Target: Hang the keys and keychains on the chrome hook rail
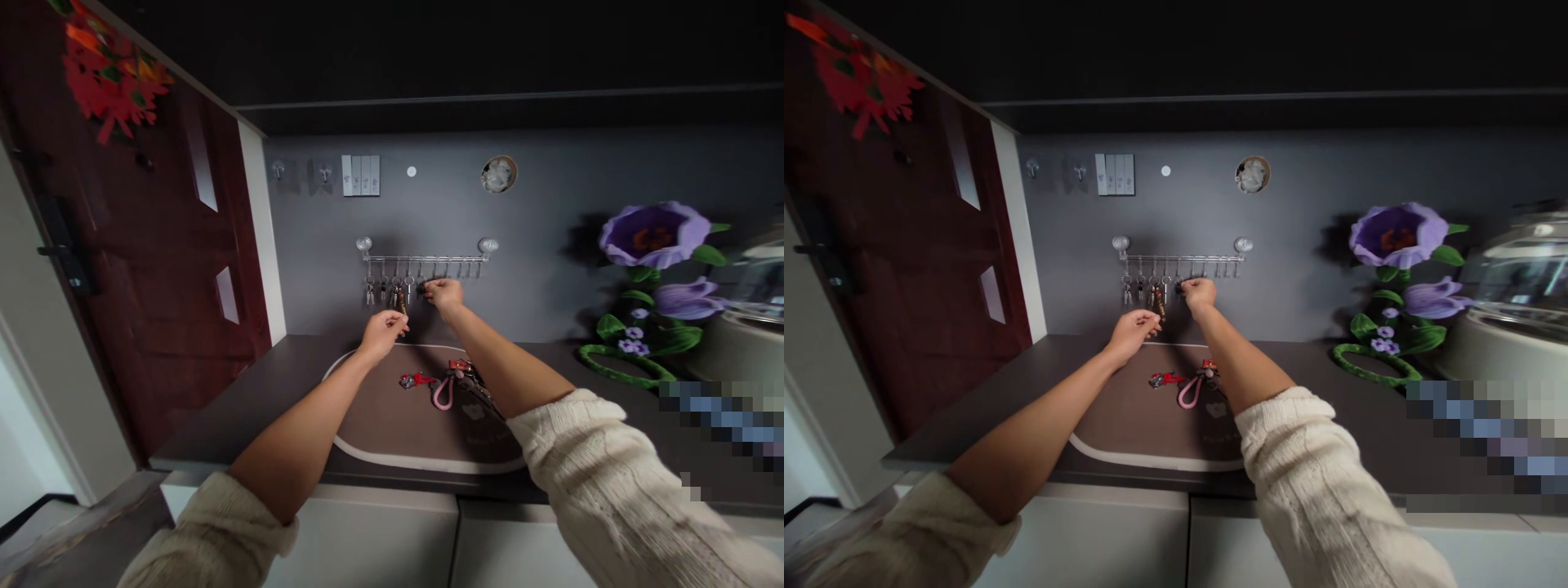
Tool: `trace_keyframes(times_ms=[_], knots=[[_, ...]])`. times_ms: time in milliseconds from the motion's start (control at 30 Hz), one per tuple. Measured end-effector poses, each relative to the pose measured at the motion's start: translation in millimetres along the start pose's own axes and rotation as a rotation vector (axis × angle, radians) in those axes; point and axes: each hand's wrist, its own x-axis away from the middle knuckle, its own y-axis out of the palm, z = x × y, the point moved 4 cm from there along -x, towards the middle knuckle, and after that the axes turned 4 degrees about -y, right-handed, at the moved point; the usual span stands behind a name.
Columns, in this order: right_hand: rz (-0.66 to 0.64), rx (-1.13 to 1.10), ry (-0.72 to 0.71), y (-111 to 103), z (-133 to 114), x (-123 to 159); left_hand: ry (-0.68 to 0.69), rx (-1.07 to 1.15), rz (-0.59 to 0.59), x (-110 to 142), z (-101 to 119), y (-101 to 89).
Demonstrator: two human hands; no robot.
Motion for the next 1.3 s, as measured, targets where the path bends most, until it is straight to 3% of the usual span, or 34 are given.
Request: trace_keyframes(times_ms=[200,533,633,767,967,1133,1300], knots=[[0.041,-0.084,0.092,-8,-9,14,0.008,-0.020,-0.007,0,-1,-2.1],[-0.062,-0.286,0.113,-16,-23,46,-0.059,-0.045,-0.097,6,1,-5.1],[-0.147,-0.290,0.134,-16,-21,64,-0.091,-0.078,-0.179,11,3,-6.8],[-0.334,-0.199,0.148,-16,-14,92,-0.145,-0.135,-0.411,17,0,-5.4],[-0.641,-0.042,0.046,-19,-4,127,-0.174,-0.268,-0.701,27,-7,-3.2],[-0.800,0.018,0.012,-20,3,137,-0.184,-0.291,-0.796,33,-7,-0.8],[-0.869,0.079,-0.008,-17,3,138,-0.130,-0.347,-0.821,33,-8,2.9]])
